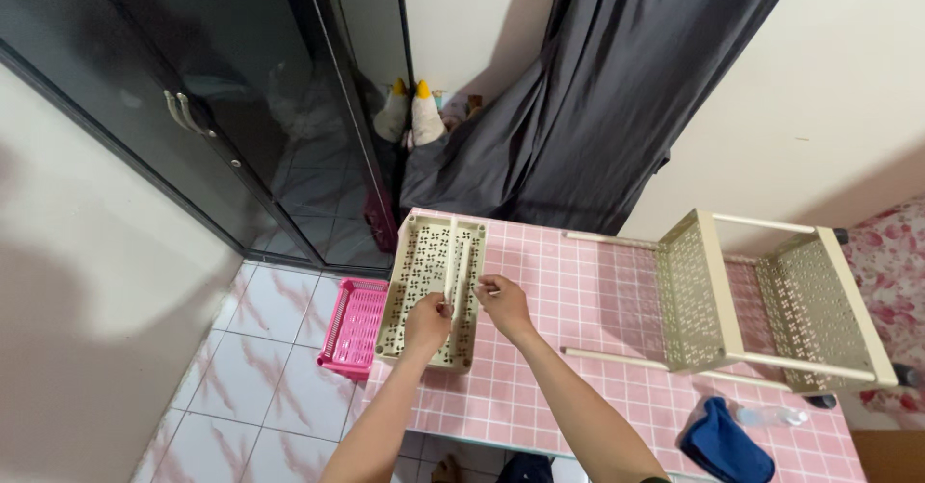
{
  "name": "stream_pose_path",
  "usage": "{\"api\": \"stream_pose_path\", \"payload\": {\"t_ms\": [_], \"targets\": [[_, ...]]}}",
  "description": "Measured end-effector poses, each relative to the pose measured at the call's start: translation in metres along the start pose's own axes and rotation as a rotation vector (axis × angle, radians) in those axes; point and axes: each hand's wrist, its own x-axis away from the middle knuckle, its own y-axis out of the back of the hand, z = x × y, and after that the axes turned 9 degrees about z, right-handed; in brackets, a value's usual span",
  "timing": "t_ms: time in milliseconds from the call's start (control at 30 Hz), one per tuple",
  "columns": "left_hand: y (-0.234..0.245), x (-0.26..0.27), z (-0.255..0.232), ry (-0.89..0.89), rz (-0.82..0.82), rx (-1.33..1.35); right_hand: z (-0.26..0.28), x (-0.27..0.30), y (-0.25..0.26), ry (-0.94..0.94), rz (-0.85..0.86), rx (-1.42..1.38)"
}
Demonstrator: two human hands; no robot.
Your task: The person assembles a small plastic storage rack by inserting vertical rods into perforated panels and connecting them to form a frame. They repeatedly insert and remove rods to adjust the structure, then place a perforated tray onto the assembled frame.
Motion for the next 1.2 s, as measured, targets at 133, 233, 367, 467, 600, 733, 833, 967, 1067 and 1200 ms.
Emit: {"api": "stream_pose_path", "payload": {"t_ms": [133,233,367,467,600,733,833,967,1067,1200], "targets": [[0.000,-0.007,0.020,0.093,0.092,-0.165,-0.014,0.010,-0.015,0.039,-0.053,0.210],[-0.006,-0.007,0.026,0.111,0.089,-0.142,-0.022,0.014,-0.022,-0.021,-0.064,0.270],[-0.011,-0.004,0.024,0.103,0.130,-0.056,-0.032,0.018,-0.027,-0.072,-0.058,0.224],[-0.014,-0.003,0.020,0.076,0.147,-0.052,-0.035,0.021,-0.026,-0.092,-0.041,0.193],[-0.021,-0.005,0.016,0.047,0.142,-0.100,-0.036,0.026,-0.028,-0.122,-0.028,0.198],[-0.031,-0.006,0.017,0.025,0.187,-0.051,-0.031,0.031,-0.029,-0.125,-0.023,0.158],[-0.037,-0.006,0.018,-0.010,0.179,-0.102,-0.029,0.034,-0.030,-0.142,-0.004,0.125],[-0.037,-0.006,0.022,-0.026,0.193,-0.093,-0.031,0.036,-0.030,-0.118,0.002,0.132],[-0.036,-0.005,0.021,-0.018,0.196,-0.082,-0.033,0.035,-0.029,-0.097,0.006,0.146],[-0.033,-0.002,0.017,0.008,0.207,-0.070,-0.031,0.037,-0.024,-0.112,-0.003,0.159]]}}
